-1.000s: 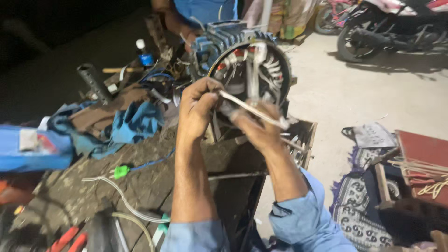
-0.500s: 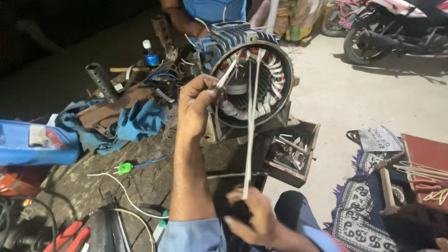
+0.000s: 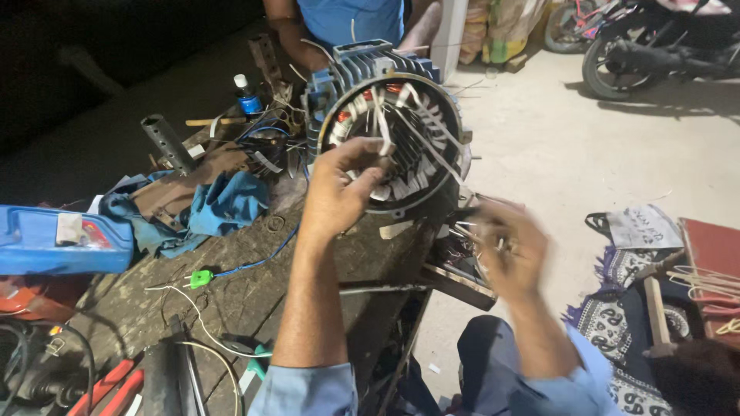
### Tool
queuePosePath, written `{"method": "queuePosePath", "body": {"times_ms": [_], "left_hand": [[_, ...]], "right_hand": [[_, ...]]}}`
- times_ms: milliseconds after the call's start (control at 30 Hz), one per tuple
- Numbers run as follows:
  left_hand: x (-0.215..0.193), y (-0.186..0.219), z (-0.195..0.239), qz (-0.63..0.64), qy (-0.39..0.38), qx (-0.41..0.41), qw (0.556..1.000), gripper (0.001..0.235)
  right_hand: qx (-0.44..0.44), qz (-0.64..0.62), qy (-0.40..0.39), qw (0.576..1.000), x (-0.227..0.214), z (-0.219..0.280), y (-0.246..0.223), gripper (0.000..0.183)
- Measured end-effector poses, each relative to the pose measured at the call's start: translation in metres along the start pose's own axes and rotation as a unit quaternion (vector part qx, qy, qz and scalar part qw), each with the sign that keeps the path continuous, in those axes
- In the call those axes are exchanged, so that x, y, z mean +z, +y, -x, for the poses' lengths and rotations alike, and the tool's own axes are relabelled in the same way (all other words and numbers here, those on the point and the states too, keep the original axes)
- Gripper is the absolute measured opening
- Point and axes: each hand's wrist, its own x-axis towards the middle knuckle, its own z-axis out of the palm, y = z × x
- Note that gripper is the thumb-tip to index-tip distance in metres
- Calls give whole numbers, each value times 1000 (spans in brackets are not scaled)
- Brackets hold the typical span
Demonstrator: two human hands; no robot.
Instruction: The person works on an electric motor stator, repeatedly inserting a white insulating strip into the winding slots and tapping it into place with a metal rod. The person also uses pliers to adjust the strip and wires within the stator.
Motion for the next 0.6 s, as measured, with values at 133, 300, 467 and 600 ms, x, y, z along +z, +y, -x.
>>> {"method": "queuePosePath", "body": {"times_ms": [133,300,467,600], "left_hand": [[1,12,5,-90,15,40,995,33],[26,26,6,-63,-39,104,992,49],[51,31,5,-240,-53,170,954,62],[53,38,-6,-99,0,84,992,67]], "right_hand": [[-75,187,-55,978,86,-60,6,53],[158,107,-217,957,133,-95,33,27],[34,23,-66,997,131,-79,53,9],[-36,136,-77,987,112,-53,29,8]]}}
